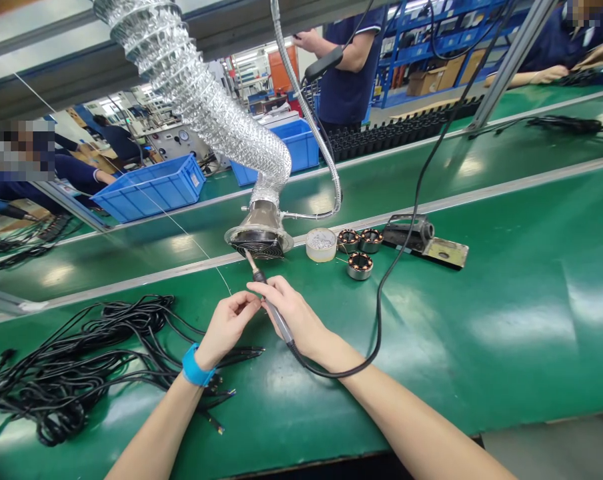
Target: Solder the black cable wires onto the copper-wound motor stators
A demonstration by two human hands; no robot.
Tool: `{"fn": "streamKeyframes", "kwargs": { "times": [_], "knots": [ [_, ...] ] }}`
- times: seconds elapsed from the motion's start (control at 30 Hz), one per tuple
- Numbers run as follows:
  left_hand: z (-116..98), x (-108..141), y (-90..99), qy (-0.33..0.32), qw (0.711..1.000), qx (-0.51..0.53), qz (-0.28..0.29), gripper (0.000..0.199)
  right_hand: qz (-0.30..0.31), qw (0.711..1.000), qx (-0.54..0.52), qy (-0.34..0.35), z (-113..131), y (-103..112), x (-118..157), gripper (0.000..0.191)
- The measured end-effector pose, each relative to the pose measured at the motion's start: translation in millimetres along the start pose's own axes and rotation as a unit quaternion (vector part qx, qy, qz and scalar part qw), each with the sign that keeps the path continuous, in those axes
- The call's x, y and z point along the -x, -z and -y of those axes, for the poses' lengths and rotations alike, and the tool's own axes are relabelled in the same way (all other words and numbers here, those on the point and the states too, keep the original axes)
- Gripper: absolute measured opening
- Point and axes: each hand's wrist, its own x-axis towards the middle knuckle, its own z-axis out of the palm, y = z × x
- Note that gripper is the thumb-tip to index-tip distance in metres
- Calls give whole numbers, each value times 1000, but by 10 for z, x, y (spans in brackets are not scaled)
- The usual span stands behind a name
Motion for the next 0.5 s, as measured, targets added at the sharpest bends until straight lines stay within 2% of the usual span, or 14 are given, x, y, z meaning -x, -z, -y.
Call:
{"fn": "streamKeyframes", "kwargs": {
  "times": [0.13, 0.3, 0.5],
  "knots": [
    [-15, 37, 27, 11, 1000, -28, 7, 25, 8, 1000, 4, 6, -19, 0, 27, 49],
    [-15, 52, 56, 64, 997, 28, 44, 28, 9, 1000, 6, 11, -9, 33, 41, 48],
    [26, 42, 23, 99, 992, 74, 17, 31, 18, 1000, 16, 14, 78, 77, -21, 44]
  ]
}}
